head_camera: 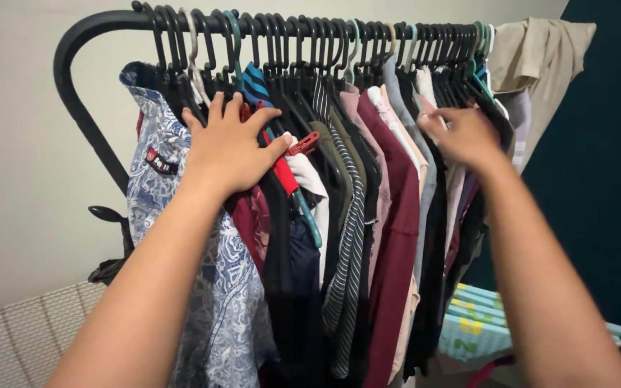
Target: The person adjusts a blue patterned shirt on a hanger and then slides multiple hangers along a clothing rack to organize garments. The person uses both hands to move and align the hangers.
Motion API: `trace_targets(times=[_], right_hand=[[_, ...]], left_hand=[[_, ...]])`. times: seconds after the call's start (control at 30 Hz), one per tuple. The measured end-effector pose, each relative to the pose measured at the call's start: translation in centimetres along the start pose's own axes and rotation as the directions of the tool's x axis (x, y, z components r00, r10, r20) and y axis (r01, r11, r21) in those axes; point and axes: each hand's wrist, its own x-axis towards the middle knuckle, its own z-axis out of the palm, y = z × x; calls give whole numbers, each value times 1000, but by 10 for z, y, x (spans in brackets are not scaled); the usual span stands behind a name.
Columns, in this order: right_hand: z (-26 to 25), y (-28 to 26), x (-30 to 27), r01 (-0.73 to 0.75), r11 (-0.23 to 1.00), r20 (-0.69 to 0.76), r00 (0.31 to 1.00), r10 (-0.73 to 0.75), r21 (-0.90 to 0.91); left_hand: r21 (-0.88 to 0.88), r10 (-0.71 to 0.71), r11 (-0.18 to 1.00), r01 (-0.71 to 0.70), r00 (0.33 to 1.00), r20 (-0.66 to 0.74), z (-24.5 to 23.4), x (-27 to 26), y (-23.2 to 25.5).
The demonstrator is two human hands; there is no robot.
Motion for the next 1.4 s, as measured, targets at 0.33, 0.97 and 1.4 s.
trace_targets(times=[0.33, 0.97, 1.4], right_hand=[[25, -12, 19, -90, 986, 36, 995, 96, -139], [46, -58, -6, 163, 961, 150, 980, -132, -225], [58, -86, 10, 146, 989, 19, 989, -146, -8]], left_hand=[[-12, 3, 1000, -3, 1000, -6, -2, -2, 0], [24, 16, 1000, -17, 1000, 25, -1, -2, -7], [14, 19, 1000, -19, 999, 35, -4, -4, -6]])
